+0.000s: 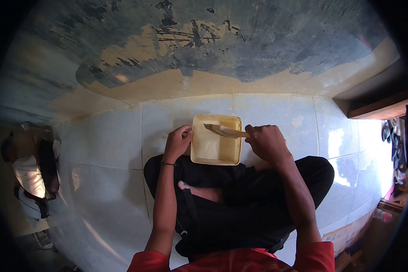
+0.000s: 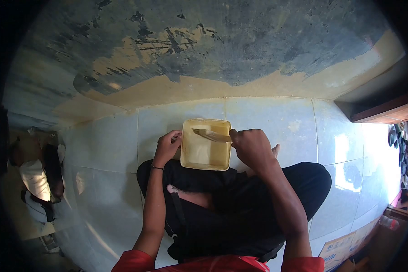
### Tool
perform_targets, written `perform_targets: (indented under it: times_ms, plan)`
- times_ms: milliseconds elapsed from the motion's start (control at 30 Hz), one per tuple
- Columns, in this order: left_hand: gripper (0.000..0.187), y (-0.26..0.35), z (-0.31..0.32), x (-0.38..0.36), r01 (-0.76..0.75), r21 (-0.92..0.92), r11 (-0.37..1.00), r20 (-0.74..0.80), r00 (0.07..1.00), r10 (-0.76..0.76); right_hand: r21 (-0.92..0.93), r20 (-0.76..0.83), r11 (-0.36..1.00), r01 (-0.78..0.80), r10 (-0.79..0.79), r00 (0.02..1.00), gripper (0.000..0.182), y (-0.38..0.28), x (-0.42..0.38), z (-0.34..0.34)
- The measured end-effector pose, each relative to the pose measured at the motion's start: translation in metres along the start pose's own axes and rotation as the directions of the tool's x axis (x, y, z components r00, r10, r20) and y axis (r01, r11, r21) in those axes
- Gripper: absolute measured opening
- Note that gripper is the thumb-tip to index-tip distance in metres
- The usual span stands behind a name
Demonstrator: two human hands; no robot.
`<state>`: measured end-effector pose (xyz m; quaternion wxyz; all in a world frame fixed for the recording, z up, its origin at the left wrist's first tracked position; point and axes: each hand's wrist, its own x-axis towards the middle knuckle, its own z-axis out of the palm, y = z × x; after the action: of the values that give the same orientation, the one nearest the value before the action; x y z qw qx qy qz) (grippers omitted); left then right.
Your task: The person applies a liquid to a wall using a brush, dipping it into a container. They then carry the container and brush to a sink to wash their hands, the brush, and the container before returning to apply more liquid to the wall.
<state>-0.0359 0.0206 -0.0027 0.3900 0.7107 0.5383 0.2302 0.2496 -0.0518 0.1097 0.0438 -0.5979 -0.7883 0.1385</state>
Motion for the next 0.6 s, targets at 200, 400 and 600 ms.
perform_targets:
  times_ms: [200,400,600]
  plan:
    - [0.024,0.002,0.000,-0.001,0.008,-0.009,1.000,-0.002,1.000,-0.008,0.061,0.086,0.990,0.127,-0.132,0.988,0.015,-0.013,-0.001,0.009]
    - [0.024,0.003,-0.001,-0.001,0.010,-0.029,1.000,0.012,1.000,-0.010,0.082,0.113,0.978,0.191,-0.199,0.973,0.020,-0.031,-0.005,0.013]
    - [0.024,0.010,-0.002,-0.002,0.069,-0.069,0.995,0.010,0.998,-0.068,0.115,0.141,0.989,0.096,-0.112,0.984,0.021,-0.019,-0.002,0.002]
